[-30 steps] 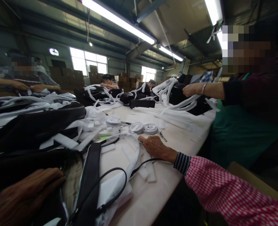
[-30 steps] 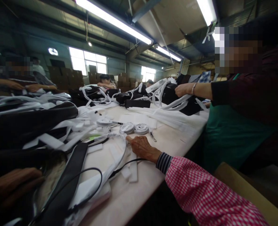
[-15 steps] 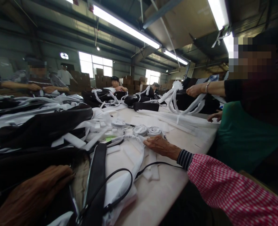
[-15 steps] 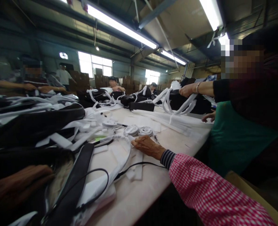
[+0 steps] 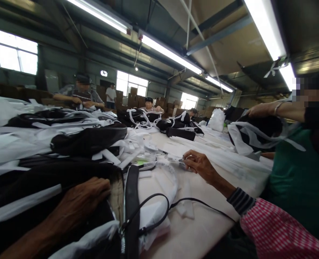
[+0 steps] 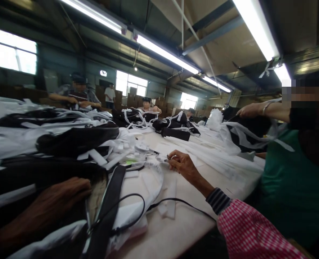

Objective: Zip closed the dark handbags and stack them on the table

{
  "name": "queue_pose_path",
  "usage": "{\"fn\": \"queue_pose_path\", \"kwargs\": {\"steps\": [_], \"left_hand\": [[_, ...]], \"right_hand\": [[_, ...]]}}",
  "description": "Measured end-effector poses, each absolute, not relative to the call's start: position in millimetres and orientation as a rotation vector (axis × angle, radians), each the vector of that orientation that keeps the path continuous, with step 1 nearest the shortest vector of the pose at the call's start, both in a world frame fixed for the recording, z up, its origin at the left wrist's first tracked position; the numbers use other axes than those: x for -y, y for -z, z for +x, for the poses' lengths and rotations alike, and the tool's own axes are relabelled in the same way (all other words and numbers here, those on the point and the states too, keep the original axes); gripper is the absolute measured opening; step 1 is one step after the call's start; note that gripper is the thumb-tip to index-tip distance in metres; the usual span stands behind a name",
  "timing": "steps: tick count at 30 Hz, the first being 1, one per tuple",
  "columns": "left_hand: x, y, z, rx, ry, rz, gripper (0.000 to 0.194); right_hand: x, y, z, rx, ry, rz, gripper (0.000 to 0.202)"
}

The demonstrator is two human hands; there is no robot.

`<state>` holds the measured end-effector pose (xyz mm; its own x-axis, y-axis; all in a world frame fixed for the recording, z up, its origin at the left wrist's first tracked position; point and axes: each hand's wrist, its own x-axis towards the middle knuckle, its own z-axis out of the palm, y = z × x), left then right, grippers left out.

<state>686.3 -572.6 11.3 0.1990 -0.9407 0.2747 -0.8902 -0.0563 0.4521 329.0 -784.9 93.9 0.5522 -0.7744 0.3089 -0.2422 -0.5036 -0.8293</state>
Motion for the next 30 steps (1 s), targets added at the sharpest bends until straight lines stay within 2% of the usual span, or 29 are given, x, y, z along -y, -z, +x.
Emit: {"fn": "queue_pose_path", "kwargs": {"steps": [3, 9, 19, 30], "left_hand": [[572, -10, 688, 1.787, 0.128, 1.937, 0.03], [567, -26, 680, 1.677, 0.256, 1.941, 0.027], [565, -33, 683, 1.597, 0.397, 1.86, 0.028], [567, -31, 685, 1.577, 0.424, 1.8, 0.024]], "right_hand": [[756, -100, 363, -0.675, 0.851, -2.116, 0.024], [709, -104, 437, -0.417, 0.841, -2.284, 0.013], [689, -58, 514, -0.32, 0.476, -2.157, 0.005], [702, -76, 505, -0.448, 0.413, -1.92, 0.024]]}}
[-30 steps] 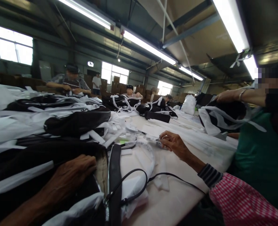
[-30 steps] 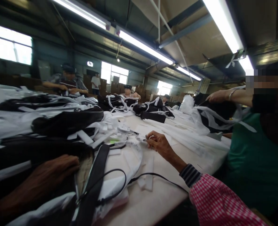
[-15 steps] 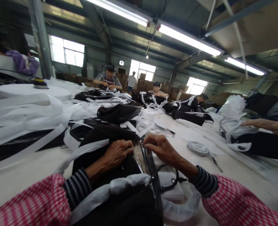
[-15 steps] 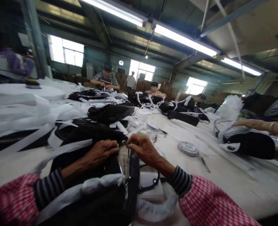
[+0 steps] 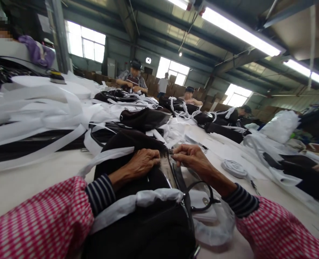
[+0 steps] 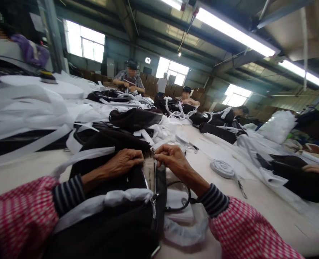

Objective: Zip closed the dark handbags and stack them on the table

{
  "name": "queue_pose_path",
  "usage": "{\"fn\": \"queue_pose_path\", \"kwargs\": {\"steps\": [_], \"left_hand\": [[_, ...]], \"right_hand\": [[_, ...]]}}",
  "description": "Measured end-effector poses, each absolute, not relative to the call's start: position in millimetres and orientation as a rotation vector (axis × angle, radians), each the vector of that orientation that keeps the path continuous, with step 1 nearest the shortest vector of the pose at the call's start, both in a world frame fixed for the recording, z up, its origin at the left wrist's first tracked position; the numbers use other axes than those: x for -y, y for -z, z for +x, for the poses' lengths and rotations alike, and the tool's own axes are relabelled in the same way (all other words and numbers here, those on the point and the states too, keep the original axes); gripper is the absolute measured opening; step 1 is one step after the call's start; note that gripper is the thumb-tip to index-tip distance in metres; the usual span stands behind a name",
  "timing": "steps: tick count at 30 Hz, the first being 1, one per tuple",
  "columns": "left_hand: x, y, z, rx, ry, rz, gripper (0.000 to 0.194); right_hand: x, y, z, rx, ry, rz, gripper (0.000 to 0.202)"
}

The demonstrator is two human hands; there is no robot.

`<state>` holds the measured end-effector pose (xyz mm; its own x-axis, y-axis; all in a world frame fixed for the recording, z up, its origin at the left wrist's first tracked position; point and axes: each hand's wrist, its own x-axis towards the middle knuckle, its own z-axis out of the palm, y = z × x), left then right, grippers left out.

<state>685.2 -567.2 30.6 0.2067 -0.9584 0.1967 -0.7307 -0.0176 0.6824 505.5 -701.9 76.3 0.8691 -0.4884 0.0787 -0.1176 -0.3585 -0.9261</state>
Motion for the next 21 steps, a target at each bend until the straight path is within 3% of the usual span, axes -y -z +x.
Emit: {"fn": "queue_pose_path", "kwargs": {"steps": [7, 12, 15, 18, 21], "left_hand": [[568, -26, 684, 1.623, 0.36, 1.797, 0.02], [567, -26, 684, 1.648, 0.326, 1.81, 0.019], [566, -28, 684, 1.658, 0.327, 1.808, 0.019], [566, -29, 684, 1.668, 0.325, 1.8, 0.018], [566, -29, 685, 1.673, 0.317, 1.796, 0.018]], "right_hand": [[696, -91, 492, -0.422, 0.426, -2.072, 0.021], [685, -95, 495, -0.469, 0.457, -2.841, 0.005], [675, -104, 499, -0.561, 0.349, -3.165, 0.019], [675, -110, 501, -0.536, 0.379, -3.175, 0.019], [684, -105, 502, -0.405, 0.469, -2.842, 0.01]]}}
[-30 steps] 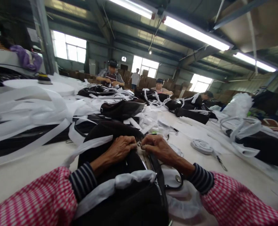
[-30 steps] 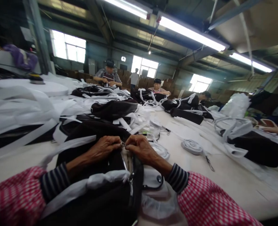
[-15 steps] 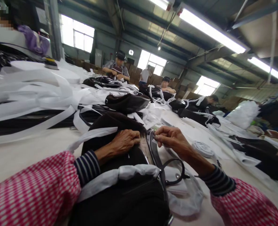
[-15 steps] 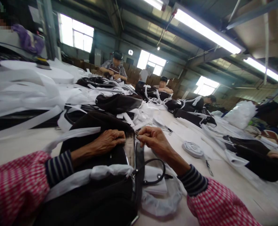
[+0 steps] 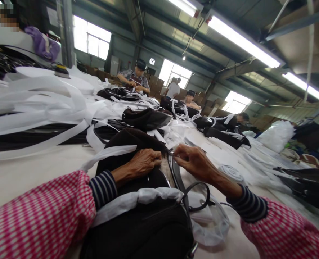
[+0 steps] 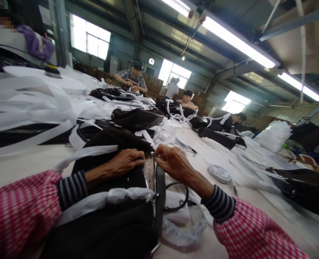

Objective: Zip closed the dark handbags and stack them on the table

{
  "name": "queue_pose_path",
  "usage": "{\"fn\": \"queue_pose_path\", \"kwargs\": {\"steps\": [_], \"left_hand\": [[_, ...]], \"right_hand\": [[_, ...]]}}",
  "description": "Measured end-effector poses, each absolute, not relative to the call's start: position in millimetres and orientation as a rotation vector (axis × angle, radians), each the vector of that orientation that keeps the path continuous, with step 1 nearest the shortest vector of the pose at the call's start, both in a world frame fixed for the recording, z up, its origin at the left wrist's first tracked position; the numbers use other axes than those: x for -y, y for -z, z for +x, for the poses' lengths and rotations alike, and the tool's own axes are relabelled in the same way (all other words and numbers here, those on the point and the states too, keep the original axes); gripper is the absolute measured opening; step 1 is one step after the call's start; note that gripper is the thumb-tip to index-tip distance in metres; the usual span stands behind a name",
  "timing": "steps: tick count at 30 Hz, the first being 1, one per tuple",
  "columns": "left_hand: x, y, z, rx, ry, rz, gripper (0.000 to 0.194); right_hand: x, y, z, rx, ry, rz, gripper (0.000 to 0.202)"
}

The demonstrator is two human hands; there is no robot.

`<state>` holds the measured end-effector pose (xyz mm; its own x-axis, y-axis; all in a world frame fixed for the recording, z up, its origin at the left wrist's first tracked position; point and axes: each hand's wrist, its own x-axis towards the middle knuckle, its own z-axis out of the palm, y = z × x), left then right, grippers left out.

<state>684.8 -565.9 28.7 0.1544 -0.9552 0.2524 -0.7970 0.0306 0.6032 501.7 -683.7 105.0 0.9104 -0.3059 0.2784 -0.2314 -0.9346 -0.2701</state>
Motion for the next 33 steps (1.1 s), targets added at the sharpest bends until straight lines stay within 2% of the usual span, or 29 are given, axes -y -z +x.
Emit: {"fn": "queue_pose_path", "kwargs": {"steps": [5, 9, 19, 23, 26, 33], "left_hand": [[565, -29, 685, 1.689, 0.311, 1.792, 0.019], [564, -29, 685, 1.699, 0.305, 1.794, 0.02], [566, -30, 685, 1.738, 0.327, 1.79, 0.018], [564, -31, 684, 1.707, 0.323, 1.813, 0.019], [564, -31, 684, 1.692, 0.318, 1.826, 0.018], [566, -30, 683, 1.712, 0.301, 1.82, 0.018]], "right_hand": [[698, -85, 506, -0.426, 0.344, -2.159, 0.027], [701, -79, 507, -0.434, 0.293, -2.03, 0.03], [698, -77, 490, -0.358, 0.111, -2.473, 0.033], [686, -85, 486, -0.414, 0.054, -2.602, 0.021], [676, -90, 485, -0.449, -0.031, -2.879, 0.012], [667, -79, 506, -0.54, -0.202, -3.365, 0.022]]}}
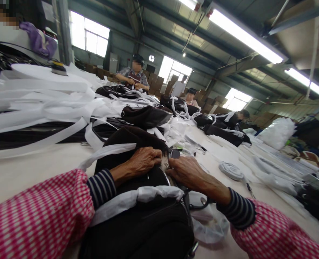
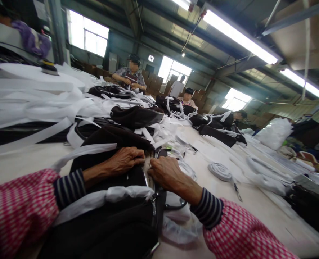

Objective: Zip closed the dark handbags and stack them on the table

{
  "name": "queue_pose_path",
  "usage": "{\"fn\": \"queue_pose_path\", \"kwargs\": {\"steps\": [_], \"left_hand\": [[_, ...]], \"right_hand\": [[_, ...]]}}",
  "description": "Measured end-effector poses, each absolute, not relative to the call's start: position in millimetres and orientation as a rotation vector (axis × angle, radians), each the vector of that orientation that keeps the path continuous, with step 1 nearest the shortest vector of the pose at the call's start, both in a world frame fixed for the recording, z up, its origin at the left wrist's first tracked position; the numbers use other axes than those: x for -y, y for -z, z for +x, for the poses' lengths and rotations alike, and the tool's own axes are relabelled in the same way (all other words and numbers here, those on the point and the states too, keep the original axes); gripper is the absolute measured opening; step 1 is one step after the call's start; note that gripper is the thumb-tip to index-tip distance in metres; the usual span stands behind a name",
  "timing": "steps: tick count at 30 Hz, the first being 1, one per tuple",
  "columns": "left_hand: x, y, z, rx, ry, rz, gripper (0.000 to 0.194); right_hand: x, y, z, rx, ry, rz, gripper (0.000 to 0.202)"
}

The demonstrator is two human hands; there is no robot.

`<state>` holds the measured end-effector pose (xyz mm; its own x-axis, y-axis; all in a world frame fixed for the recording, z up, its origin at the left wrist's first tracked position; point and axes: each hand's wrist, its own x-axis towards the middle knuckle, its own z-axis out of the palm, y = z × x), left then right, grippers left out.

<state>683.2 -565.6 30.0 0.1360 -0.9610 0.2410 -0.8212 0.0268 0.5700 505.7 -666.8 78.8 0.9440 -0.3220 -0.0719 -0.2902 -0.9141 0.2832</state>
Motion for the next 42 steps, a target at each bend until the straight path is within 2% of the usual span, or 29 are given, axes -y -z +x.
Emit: {"fn": "queue_pose_path", "kwargs": {"steps": [6, 11, 16, 20, 25, 29, 35, 42], "left_hand": [[566, -27, 685, 1.718, 0.292, 1.799, 0.019], [565, -28, 686, 1.68, 0.321, 1.783, 0.023], [564, -31, 685, 1.642, 0.348, 1.766, 0.021], [564, -31, 685, 1.626, 0.386, 1.691, 0.02], [565, -31, 684, 1.645, 0.371, 1.556, 0.018], [564, -29, 684, 1.68, 0.377, 1.479, 0.019], [567, -24, 686, 1.754, 0.264, 1.398, 0.016], [568, -20, 687, 1.83, 0.122, 1.43, 0.021]], "right_hand": [[670, -88, 512, 0.525, 0.108, 3.012, 0.025], [690, -86, 497, 0.798, -0.382, 3.607, 0.029], [699, -78, 492, 1.028, -0.608, 3.993, 0.035], [698, -78, 494, 0.999, -0.677, 4.044, 0.034], [700, -79, 502, 1.006, -0.572, 4.039, 0.033], [706, -76, 518, 0.892, -0.568, 3.919, 0.04], [709, -67, 527, 0.779, -0.575, 3.781, 0.044], [697, -70, 516, 0.671, -0.521, 3.775, 0.048]]}}
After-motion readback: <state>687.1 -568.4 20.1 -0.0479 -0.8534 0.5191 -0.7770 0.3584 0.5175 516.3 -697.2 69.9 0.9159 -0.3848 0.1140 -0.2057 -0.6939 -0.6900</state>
